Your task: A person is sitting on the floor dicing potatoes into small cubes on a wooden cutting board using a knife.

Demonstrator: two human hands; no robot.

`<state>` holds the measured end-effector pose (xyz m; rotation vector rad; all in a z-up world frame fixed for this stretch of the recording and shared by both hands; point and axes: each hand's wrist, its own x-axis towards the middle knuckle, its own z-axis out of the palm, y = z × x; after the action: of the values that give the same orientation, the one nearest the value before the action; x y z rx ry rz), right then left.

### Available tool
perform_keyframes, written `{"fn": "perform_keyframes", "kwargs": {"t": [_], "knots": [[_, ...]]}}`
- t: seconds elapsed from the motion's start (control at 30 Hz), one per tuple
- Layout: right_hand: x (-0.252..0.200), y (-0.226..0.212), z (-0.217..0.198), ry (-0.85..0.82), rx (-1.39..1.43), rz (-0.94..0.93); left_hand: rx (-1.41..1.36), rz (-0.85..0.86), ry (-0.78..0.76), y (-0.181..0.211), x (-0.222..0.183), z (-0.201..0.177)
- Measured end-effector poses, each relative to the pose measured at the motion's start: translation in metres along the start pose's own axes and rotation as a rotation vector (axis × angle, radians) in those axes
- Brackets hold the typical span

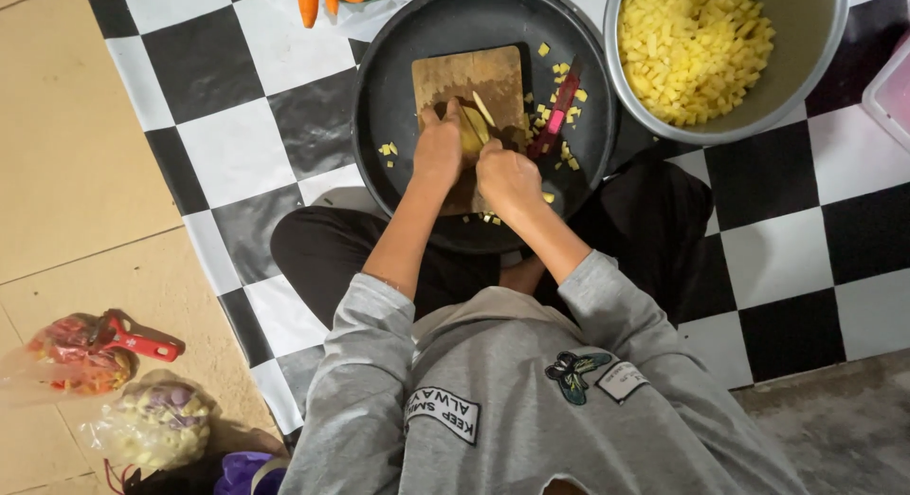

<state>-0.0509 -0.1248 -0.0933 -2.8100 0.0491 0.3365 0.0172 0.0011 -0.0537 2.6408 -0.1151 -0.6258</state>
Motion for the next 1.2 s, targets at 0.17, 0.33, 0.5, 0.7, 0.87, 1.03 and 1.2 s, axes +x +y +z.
{"fn": "perform_keyframes", "kwargs": {"t": [0.17,0.33,0.5,0.7,0.87,1.03,1.2], "knots": [[-0.001,-0.017,-0.031,-0.137,0.060,0.026,0.008,-0.004,-0.032,0.005,-0.003,-0.009],[0.007,-0.027,-0.028,-0.150,0.028,0.029,0.034,-0.001,-0.059,0.022,-0.020,-0.033],[0.010,-0.032,-0.048,-0.157,0.074,-0.002,0.084,0.005,-0.023,-0.011,0.015,0.015],[-0.036,-0.011,-0.047,-0.238,0.026,0.014,-0.042,-0.010,-0.063,-0.010,0.007,0.007],[-0.071,0.019,-0.020,-0.274,0.033,0.068,-0.047,-0.023,-0.073,-0.012,0.011,0.011],[-0.073,0.026,-0.024,-0.179,0.032,0.016,-0.062,-0.017,-0.076,-0.009,0.008,0.003],[-0.080,0.008,-0.071,-0.029,0.193,-0.078,-0.080,-0.033,-0.101,-0.009,0.004,0.000]]}}
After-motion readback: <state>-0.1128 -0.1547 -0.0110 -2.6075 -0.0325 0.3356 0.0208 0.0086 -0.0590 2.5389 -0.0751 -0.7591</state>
